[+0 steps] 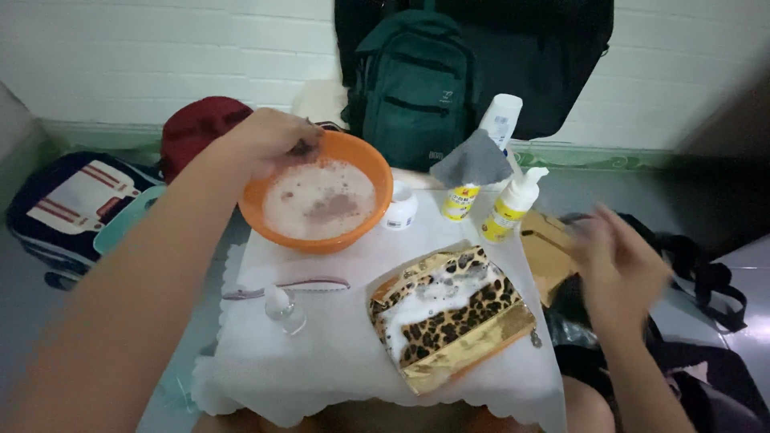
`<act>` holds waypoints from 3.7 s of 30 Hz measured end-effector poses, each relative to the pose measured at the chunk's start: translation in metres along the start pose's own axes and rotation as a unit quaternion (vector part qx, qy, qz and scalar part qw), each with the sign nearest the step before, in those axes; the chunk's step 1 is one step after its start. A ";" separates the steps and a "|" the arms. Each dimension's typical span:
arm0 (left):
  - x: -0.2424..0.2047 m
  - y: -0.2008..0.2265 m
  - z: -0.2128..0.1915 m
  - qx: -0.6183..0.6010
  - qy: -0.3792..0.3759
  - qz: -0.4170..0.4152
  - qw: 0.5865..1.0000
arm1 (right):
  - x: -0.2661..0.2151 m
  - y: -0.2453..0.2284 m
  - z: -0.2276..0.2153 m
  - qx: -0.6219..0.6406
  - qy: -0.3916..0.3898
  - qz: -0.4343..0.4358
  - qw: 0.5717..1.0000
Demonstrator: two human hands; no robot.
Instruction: Cleaning a leopard-print pouch using a toothbrush, cloth, and soapy water.
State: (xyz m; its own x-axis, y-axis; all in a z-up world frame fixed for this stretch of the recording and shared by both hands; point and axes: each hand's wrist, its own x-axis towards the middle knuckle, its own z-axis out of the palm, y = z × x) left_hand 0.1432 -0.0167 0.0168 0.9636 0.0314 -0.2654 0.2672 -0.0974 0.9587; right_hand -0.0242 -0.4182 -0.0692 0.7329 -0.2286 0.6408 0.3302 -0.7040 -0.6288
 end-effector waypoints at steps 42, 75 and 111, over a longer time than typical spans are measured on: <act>0.063 -0.014 0.022 0.261 -0.012 0.134 0.956 | -0.142 0.180 0.006 -0.283 -0.093 0.342 0.891; 0.054 -0.040 0.014 0.358 0.044 0.137 0.922 | -0.139 0.169 0.003 -0.205 -0.068 0.367 0.905; 0.075 -0.050 0.025 0.232 0.098 0.438 0.863 | -0.138 0.172 0.001 -0.229 -0.085 0.360 0.900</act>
State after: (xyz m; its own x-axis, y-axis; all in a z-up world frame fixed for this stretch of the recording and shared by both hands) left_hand 0.2020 -0.0345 -0.0534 0.7894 -0.0939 0.6066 -0.5470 -0.5561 0.6257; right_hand -0.0676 -0.5071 -0.2659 0.7521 -0.6579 0.0391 -0.5183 -0.6271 -0.5814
